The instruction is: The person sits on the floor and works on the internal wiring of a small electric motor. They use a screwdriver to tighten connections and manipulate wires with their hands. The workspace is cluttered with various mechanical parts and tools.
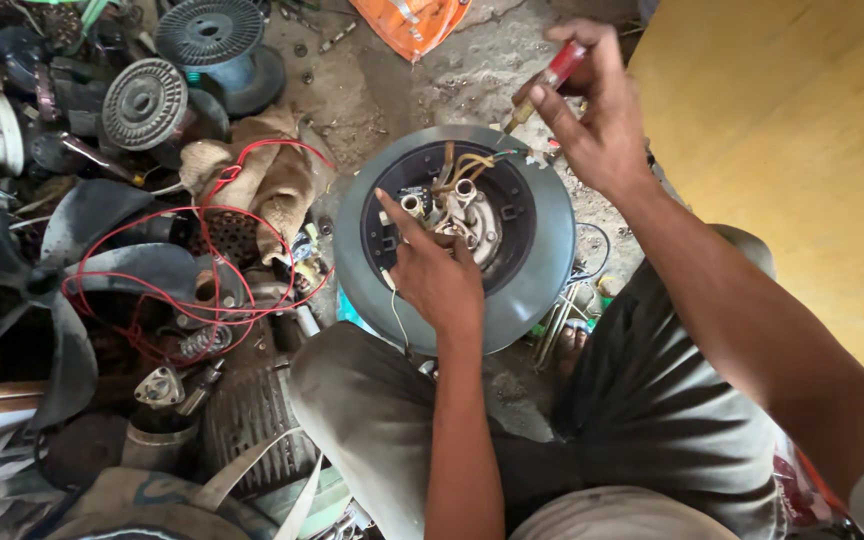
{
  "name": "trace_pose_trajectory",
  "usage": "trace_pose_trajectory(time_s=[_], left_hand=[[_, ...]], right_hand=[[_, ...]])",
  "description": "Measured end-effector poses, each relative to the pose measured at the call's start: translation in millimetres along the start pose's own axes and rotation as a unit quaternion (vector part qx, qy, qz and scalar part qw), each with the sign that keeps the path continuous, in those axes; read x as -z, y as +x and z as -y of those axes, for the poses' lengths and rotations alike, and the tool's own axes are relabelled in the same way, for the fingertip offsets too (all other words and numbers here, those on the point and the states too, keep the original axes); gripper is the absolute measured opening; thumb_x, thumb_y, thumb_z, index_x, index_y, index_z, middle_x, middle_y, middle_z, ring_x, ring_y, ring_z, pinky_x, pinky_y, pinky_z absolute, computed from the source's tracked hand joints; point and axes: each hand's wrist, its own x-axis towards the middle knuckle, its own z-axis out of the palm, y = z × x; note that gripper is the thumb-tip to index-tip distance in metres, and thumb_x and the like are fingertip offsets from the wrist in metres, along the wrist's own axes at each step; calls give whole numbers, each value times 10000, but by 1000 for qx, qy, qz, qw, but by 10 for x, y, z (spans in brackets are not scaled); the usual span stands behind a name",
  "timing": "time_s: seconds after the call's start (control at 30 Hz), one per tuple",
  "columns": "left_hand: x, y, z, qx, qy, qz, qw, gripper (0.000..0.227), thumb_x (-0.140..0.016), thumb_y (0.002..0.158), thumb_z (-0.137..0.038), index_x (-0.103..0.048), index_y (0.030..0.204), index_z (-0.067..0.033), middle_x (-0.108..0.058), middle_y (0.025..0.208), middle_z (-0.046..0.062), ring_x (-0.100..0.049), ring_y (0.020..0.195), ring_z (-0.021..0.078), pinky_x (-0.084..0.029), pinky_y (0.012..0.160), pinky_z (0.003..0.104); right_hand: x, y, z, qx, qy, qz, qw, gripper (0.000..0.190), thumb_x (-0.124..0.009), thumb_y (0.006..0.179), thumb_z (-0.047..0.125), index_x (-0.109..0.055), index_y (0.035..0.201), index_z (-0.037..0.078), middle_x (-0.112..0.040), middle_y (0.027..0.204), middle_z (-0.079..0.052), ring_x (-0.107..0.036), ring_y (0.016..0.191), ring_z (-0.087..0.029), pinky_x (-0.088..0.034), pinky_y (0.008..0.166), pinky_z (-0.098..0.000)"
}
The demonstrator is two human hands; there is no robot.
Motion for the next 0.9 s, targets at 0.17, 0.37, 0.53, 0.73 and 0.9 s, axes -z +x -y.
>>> trace_pose_trajectory(time_s=[0.17, 0.37, 0.53, 0.73, 0.9], left_hand=[[-14, -11, 19, -12, -10, -7, 1000, 1166, -816, 742, -55, -63, 1632, -31, -740, 838, 30, -676, 894, 298, -432, 802, 477], [-26, -22, 43, -16, -19, -12, 1000, 1180, -819, 732, -52, -61, 1636, -36, -740, 837, 33, -687, 909, 294, -451, 830, 469], [-13, -45, 31, -42, -14, -29, 999, 1178, -821, 730, -41, -63, 1631, -18, -748, 876, 46, -691, 916, 300, -454, 839, 468], [25, -31, -3, -43, -39, -19, 998, 1153, -799, 755, -44, -61, 1640, -12, -732, 816, 53, -710, 772, 291, -517, 759, 434], [26, -25, -20, -42, -21, -26, 999, 1137, -804, 751, -53, -88, 1634, -17, -726, 804, 77, -706, 745, 312, -519, 732, 446]], right_hand=[[7, 8, -76, -107, -88, 54, 989, 465, -487, 986, -8, -426, 1438, 82, -690, 985, -107, -702, 859, -202, -565, 789, -334], [-241, 70, -367, -10, -182, 145, 972, 263, -718, 853, 142, -686, 1098, 53, -696, 948, -143, -690, 835, -294, -549, 756, -429], [-436, 50, -513, -14, -246, 162, 956, 205, -745, 873, 233, -715, 989, 67, -684, 889, -140, -666, 852, -378, -510, 734, -494], [-465, 74, -473, -91, -261, 144, 950, 179, -712, 864, 248, -700, 917, 78, -690, 889, -133, -676, 875, -366, -510, 758, -500], [-464, 66, -482, -52, -271, 127, 953, 184, -716, 874, 254, -703, 926, 77, -690, 914, -132, -668, 901, -380, -517, 760, -501]])
